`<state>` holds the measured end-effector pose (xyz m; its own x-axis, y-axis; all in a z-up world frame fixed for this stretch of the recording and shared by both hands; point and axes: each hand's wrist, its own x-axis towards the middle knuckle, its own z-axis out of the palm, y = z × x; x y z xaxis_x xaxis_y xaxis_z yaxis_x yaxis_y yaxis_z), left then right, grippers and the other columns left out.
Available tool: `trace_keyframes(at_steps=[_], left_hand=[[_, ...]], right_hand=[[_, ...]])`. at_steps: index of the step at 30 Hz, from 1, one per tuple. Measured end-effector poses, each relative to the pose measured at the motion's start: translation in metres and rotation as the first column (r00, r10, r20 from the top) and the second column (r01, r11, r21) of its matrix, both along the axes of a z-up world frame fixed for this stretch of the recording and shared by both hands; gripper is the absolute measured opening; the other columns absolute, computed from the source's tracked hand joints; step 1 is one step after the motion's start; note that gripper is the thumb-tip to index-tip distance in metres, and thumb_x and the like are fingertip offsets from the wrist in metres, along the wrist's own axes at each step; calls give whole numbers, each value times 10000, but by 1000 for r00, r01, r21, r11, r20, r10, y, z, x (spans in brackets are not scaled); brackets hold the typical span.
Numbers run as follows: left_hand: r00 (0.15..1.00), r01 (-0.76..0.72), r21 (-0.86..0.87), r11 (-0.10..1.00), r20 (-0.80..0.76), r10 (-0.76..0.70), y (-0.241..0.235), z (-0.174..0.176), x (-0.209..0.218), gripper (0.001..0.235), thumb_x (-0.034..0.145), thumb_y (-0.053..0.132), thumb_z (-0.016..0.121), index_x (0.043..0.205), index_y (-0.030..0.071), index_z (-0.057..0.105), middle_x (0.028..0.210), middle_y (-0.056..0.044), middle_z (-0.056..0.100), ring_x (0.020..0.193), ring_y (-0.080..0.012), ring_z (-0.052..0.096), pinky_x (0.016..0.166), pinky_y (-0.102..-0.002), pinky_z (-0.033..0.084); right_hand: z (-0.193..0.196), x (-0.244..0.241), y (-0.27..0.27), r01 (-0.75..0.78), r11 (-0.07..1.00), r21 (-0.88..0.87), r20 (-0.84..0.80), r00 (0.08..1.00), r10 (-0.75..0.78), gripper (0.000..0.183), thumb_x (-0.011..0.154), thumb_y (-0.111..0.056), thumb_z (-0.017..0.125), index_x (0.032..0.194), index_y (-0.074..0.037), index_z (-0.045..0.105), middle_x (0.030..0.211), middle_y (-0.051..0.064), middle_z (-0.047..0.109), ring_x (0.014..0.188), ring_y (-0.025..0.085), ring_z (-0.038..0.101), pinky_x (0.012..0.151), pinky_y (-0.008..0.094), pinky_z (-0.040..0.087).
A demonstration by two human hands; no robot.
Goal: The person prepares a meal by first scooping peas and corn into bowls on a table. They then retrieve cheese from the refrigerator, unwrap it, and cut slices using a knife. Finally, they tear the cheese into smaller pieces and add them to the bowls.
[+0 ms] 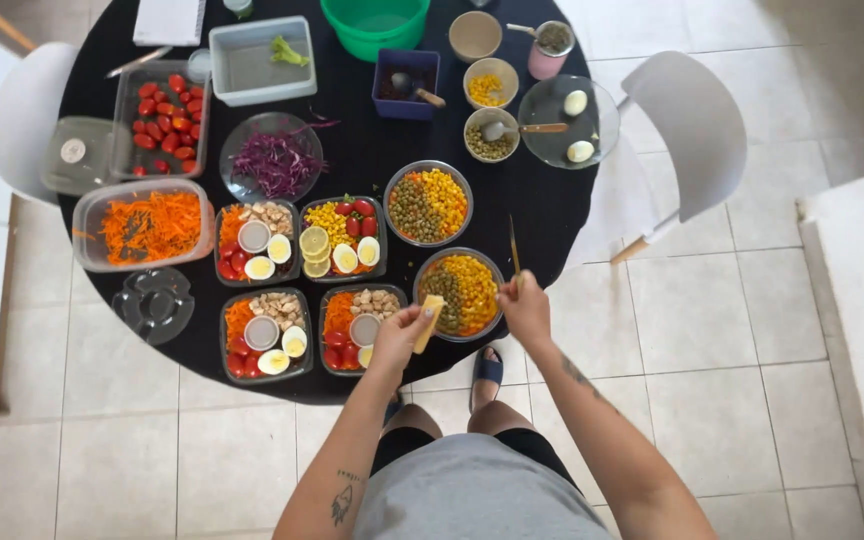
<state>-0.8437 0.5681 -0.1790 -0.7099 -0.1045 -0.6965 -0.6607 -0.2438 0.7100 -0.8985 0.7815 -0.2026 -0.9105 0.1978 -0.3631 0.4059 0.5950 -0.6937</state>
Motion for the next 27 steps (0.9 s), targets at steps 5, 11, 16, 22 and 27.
trace_keyframes(at_steps=[5,11,16,22,27], left_hand=[[999,13,-268,963,-25,-21,6,-8,-2,404,774,355,768,1059,83,682,1406,-115,447,1113,-269,567,746,-260,539],[984,175,-50,983,-35,-177,31,47,-5,429,788,310,760,1140,83,663,973,-57,703,867,-124,651,751,-233,534],[976,215,60,975,-38,-213,45,49,-13,371,837,307,708,1139,95,672,963,-24,702,879,-63,619,810,-223,514],[967,252,17,967,-38,-252,48,42,-19,314,816,262,736,1068,79,701,875,-25,705,836,-72,616,808,-227,502],[958,284,-10,959,-40,-284,45,38,-19,274,819,264,728,1037,98,717,876,-17,709,843,-59,597,822,-225,493]], right_hand=[[22,33,23,-36,999,11,209,977,33,388,800,-446,680,872,-99,523,902,140,686,953,373,623,836,480,475],[44,43,27,-156,944,-291,230,946,227,221,976,-290,398,986,-181,589,620,76,608,667,237,631,721,364,485],[25,36,14,-250,863,-438,303,863,404,306,833,-333,665,1015,-99,591,771,94,616,690,234,569,651,343,469],[16,34,-4,-242,871,-427,148,932,331,411,931,-461,498,764,-87,535,563,61,515,596,178,463,566,303,405],[2,38,-8,-258,874,-411,129,933,336,473,934,-509,469,785,-63,529,591,106,507,617,203,458,561,337,395]])
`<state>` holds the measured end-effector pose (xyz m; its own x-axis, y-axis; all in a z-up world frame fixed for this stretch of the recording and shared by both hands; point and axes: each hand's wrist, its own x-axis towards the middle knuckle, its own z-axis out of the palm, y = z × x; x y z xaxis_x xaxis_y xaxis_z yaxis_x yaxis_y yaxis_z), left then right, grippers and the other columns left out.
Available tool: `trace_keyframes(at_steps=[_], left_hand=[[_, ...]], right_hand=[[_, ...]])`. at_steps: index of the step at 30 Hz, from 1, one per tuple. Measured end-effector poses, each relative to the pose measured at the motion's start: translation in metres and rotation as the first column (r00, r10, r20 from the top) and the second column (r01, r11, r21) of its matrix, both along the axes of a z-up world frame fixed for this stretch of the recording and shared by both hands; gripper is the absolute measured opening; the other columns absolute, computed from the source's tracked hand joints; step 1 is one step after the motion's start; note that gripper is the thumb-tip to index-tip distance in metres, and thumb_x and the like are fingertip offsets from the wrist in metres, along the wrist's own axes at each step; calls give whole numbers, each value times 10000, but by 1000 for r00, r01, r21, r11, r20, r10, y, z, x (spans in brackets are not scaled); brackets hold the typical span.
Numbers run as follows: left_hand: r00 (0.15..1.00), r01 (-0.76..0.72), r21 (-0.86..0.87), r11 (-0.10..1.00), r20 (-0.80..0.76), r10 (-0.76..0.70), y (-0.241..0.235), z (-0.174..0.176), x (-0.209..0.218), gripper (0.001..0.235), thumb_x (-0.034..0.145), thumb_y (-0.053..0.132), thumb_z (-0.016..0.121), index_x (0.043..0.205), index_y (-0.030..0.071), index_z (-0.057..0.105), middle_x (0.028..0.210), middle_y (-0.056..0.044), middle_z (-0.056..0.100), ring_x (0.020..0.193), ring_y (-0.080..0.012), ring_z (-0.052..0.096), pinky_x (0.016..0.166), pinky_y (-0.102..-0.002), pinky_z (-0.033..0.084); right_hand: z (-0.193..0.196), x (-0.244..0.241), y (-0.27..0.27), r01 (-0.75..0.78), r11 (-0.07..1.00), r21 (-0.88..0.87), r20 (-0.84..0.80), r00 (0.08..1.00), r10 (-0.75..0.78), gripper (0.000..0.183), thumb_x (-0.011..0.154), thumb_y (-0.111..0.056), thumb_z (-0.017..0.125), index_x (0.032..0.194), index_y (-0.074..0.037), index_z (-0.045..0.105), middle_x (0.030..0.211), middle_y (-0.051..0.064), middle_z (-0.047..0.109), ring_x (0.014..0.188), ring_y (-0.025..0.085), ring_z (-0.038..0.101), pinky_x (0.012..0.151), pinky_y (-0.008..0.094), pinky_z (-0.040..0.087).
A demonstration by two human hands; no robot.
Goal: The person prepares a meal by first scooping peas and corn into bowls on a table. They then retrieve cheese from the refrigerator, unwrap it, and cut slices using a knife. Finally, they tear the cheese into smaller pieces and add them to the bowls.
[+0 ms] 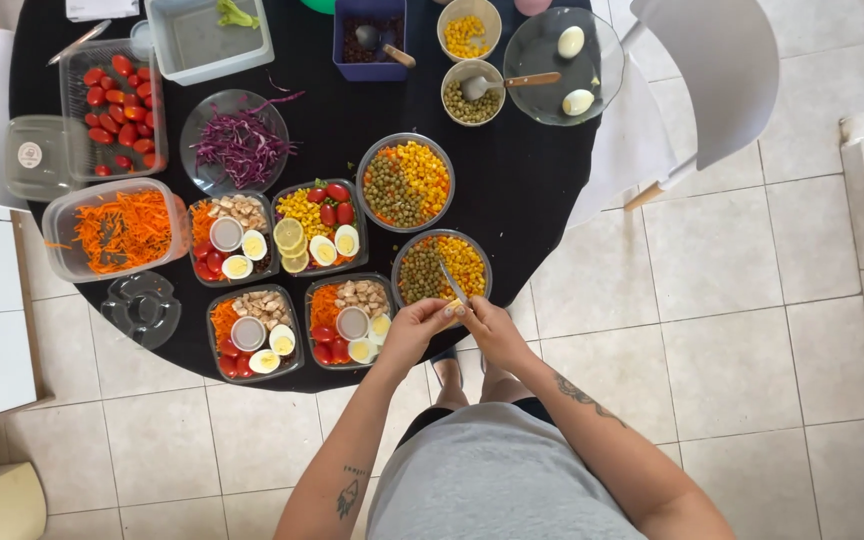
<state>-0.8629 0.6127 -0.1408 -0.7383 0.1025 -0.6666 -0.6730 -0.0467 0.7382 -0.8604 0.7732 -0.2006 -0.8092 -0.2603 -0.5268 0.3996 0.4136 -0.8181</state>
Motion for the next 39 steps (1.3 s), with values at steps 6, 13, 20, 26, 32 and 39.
trace_keyframes(at_steps=[6,13,20,26,32,39], left_hand=[[998,37,-107,994,-48,-43,-2,-2,-4,239,834,260,711,1017,106,724,866,-37,711,867,-80,589,848,-264,482],[994,81,-182,980,-63,-94,-7,-21,-6,256,836,274,716,1034,112,718,865,-51,725,881,-119,652,844,-288,498],[996,-79,-72,994,-53,75,-6,-5,-8,272,808,213,743,1044,81,714,889,-113,717,822,-137,633,789,-283,516],[995,-93,5,996,-17,94,-6,-22,-9,290,778,181,778,988,10,676,858,-92,708,773,-127,639,746,-246,529],[999,-45,-28,999,8,46,-10,-29,-10,267,802,222,762,986,44,685,879,-79,710,800,-126,648,752,-249,526],[993,-120,-16,993,20,120,-13,-24,-11,293,778,246,782,989,65,693,856,-52,671,802,-108,630,749,-227,532]], right_hand=[[36,-6,-14,45,998,47,-17,999,-45,502,973,-483,396,721,-70,531,547,102,511,576,199,447,551,324,395],[20,-1,-21,216,976,19,110,970,-217,560,974,-531,356,599,-148,519,463,-4,447,492,144,398,494,257,363],[20,-5,-9,173,985,-31,121,978,-168,575,985,-544,263,646,-142,497,477,-11,410,476,115,367,446,237,326],[23,-9,-16,80,997,-2,74,994,-80,489,970,-494,417,687,-107,520,511,5,458,527,137,408,490,254,368],[23,-3,-22,131,991,-43,96,987,-126,582,966,-560,350,582,-143,481,432,-9,420,434,130,365,410,227,337],[30,-4,-18,269,940,-211,266,941,-209,501,980,-505,375,617,-159,403,433,-43,321,351,61,281,333,167,242]])
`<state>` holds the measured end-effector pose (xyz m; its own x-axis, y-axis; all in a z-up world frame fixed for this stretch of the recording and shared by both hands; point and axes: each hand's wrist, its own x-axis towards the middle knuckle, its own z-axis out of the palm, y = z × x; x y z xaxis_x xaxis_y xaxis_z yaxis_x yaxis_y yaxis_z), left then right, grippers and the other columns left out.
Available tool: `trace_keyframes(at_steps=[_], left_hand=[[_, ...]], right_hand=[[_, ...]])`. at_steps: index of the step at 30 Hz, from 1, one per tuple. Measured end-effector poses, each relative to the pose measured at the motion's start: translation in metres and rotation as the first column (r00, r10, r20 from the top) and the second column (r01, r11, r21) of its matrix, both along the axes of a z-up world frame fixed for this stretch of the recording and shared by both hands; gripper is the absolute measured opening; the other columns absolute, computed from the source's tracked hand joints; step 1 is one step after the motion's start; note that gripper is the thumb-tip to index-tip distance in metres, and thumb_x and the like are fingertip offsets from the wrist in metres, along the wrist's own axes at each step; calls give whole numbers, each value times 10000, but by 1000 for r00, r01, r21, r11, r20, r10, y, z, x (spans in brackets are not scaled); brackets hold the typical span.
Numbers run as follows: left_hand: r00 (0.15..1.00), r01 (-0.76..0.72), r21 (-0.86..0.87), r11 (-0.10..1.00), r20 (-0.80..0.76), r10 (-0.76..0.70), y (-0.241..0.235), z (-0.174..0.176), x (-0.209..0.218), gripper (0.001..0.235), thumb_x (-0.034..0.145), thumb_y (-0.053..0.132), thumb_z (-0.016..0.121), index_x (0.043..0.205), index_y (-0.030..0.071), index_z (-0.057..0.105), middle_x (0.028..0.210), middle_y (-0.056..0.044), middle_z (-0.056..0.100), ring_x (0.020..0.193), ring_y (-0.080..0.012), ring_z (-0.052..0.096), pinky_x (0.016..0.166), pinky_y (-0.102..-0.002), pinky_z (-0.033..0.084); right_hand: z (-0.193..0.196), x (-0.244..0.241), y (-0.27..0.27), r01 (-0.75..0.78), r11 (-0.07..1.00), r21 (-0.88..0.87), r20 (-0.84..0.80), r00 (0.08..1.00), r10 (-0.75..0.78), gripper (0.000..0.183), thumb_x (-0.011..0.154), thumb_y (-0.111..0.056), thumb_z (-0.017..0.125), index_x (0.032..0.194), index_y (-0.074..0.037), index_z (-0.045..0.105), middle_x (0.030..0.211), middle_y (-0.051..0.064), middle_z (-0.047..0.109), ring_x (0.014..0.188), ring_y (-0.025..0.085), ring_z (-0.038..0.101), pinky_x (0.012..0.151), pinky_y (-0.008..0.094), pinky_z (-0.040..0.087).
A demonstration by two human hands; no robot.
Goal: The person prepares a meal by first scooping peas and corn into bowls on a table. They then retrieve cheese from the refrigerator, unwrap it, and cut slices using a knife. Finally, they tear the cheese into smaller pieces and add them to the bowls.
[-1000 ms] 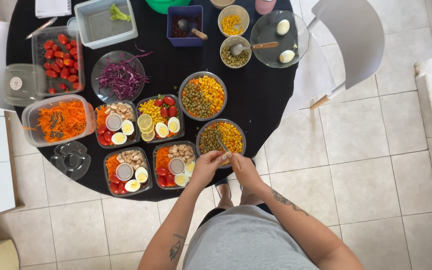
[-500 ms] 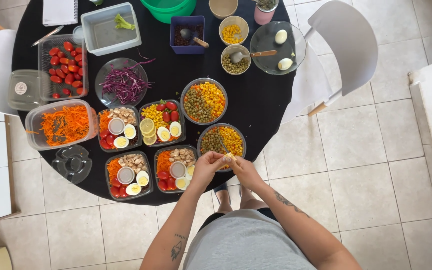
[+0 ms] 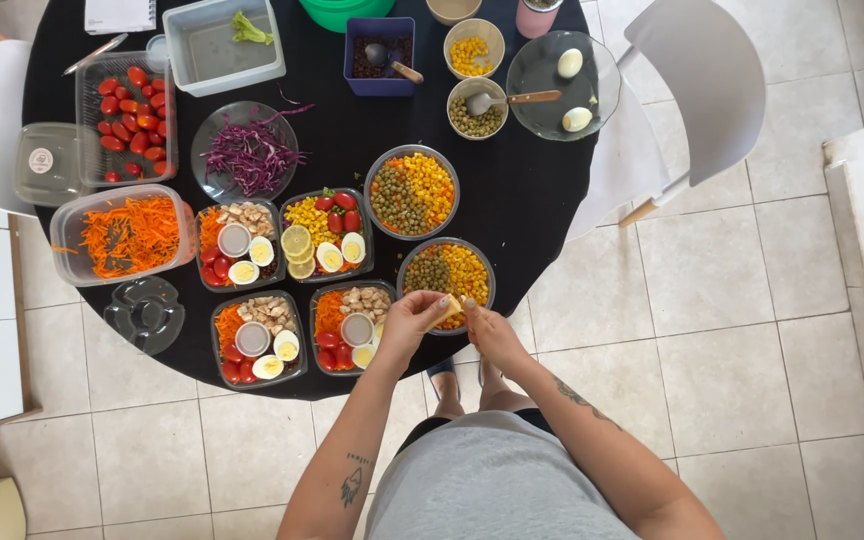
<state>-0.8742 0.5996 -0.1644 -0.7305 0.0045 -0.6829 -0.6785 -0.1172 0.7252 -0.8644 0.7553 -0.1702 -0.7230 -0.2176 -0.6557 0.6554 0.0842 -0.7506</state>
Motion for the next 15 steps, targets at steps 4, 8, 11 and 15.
trace_keyframes(at_steps=[4,8,11,15], left_hand=[[1000,-18,22,1000,-15,19,4,4,1,275,750,232,804,936,82,669,801,-20,638,769,-90,606,724,-207,515],[1000,-2,15,1000,-22,2,4,17,2,240,775,233,782,929,90,666,807,-16,634,771,-89,590,719,-203,508],[999,34,39,999,-15,-34,1,15,5,243,806,273,751,958,105,662,832,-10,629,807,-86,593,750,-212,510],[999,42,73,996,4,-43,-2,9,7,301,786,243,765,1035,116,651,867,-13,647,786,-92,624,676,-185,525]], right_hand=[[1,-2,-1,-144,974,177,-55,986,156,498,945,-529,457,641,-135,477,470,-25,398,438,99,336,404,212,304],[-7,0,-4,-137,971,197,-94,983,158,544,965,-546,383,619,-138,481,471,-27,403,453,93,361,425,205,325],[-12,4,-6,-151,963,221,-132,974,183,568,972,-541,359,618,-121,503,489,10,439,487,135,390,463,252,350],[-11,1,-7,-61,995,75,-30,998,63,565,957,-551,403,546,-164,405,414,-35,328,364,84,277,350,189,246]])
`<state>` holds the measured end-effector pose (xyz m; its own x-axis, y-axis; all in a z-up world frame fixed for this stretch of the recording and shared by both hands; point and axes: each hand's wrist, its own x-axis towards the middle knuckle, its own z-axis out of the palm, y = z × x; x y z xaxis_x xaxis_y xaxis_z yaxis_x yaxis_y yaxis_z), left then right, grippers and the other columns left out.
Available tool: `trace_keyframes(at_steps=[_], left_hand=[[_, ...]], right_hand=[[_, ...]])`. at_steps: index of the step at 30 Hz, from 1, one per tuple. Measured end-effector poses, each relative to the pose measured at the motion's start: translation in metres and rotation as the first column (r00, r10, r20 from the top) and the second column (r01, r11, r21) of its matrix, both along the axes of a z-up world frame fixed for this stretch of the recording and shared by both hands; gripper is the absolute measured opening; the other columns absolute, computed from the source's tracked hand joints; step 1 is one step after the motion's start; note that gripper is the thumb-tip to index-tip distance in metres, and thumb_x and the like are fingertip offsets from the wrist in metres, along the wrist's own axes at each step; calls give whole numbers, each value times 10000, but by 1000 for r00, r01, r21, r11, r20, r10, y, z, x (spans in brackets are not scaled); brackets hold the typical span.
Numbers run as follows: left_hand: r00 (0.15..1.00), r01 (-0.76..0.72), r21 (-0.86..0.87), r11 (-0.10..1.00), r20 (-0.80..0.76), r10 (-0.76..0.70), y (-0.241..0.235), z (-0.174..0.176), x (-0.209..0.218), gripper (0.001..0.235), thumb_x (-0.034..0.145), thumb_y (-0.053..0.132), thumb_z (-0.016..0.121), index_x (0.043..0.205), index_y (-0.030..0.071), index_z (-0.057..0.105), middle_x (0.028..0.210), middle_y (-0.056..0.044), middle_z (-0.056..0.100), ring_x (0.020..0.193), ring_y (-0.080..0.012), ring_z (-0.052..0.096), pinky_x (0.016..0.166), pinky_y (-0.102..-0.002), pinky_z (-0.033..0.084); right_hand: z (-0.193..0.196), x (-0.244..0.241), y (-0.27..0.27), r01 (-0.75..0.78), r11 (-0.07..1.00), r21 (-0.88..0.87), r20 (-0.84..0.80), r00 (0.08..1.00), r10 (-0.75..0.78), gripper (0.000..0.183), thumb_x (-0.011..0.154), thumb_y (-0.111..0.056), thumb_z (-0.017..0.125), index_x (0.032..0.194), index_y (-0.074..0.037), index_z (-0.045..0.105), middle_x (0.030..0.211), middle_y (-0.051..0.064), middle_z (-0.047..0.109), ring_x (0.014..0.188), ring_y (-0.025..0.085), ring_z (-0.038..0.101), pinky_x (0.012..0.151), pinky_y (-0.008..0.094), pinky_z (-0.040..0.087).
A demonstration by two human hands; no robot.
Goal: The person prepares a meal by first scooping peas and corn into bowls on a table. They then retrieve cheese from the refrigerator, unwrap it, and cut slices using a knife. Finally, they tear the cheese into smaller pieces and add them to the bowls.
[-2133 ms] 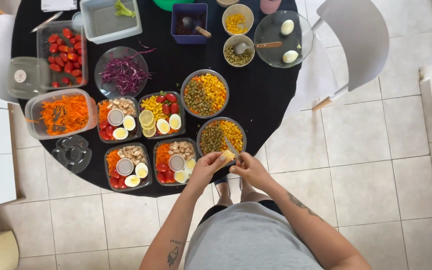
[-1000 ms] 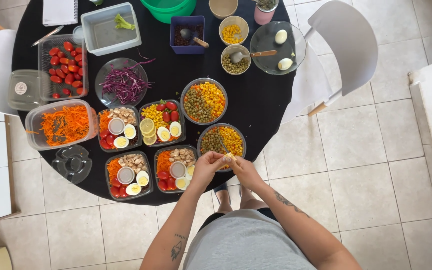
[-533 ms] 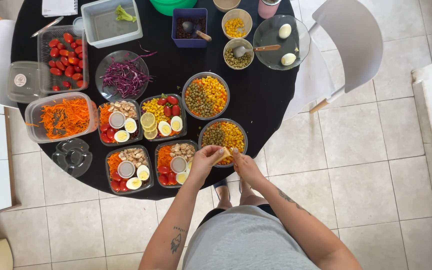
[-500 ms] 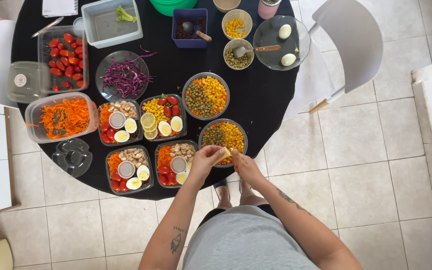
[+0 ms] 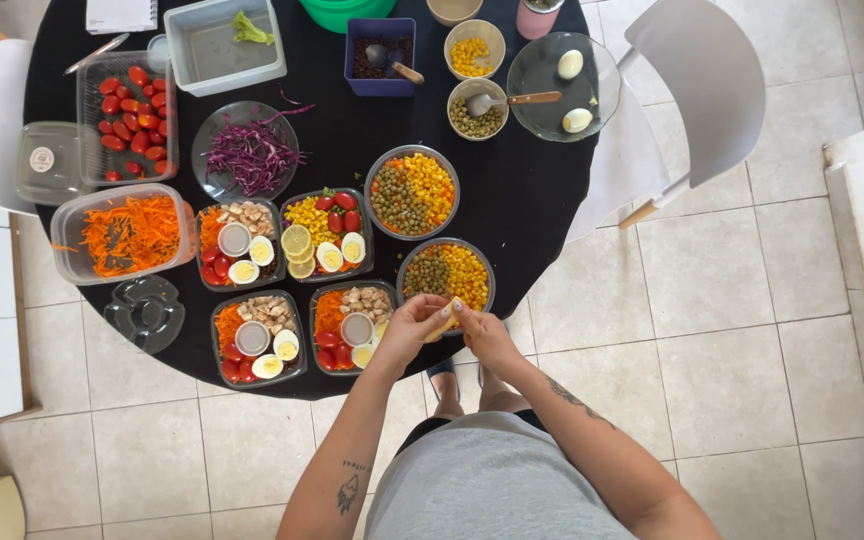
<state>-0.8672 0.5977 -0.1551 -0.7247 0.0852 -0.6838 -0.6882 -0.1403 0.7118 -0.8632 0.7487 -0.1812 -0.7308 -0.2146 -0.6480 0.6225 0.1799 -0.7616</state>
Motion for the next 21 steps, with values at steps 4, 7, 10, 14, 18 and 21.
trace_keyframes(at_steps=[4,7,10,14,18,21], left_hand=[[1000,10,-81,997,-2,-10,2,-8,0,298,783,263,767,1025,120,666,867,-3,673,762,-75,632,645,-174,520],[999,-38,-88,995,-22,37,3,-24,0,271,794,247,762,1009,109,673,847,-19,679,755,-85,641,630,-179,523],[996,-85,-40,996,-11,85,2,-10,-2,274,790,213,757,1011,85,658,858,-29,682,757,-94,646,651,-180,533],[997,-72,-30,997,-9,72,6,-13,-3,263,778,203,773,986,85,663,840,-27,684,747,-92,647,646,-181,538],[999,-49,-46,998,-23,48,8,-16,-5,235,804,206,752,981,76,668,846,-44,690,752,-103,646,648,-195,538],[999,-29,-34,999,-34,28,9,5,-4,271,803,194,750,1024,67,658,890,-62,669,810,-121,624,705,-228,539]], right_hand=[[31,2,-5,103,991,-83,59,993,-98,554,961,-505,440,529,-169,358,388,-50,264,324,58,231,315,168,188],[11,3,-2,178,975,-132,105,981,-165,545,966,-514,408,547,-170,351,390,-41,259,296,52,221,287,168,180],[28,-4,2,72,995,-73,109,992,-64,563,943,-608,357,566,-190,373,408,-53,301,318,47,237,295,169,198],[14,-2,2,-3,1000,18,35,999,2,543,930,-558,471,569,-155,422,420,-35,348,336,70,299,315,183,251],[7,0,-1,24,999,28,8,1000,-24,544,946,-569,419,599,-152,462,447,-18,385,375,84,328,349,188,279],[10,-1,0,50,999,19,23,998,-50,536,953,-550,412,585,-160,431,439,-28,357,372,79,301,352,181,259]])
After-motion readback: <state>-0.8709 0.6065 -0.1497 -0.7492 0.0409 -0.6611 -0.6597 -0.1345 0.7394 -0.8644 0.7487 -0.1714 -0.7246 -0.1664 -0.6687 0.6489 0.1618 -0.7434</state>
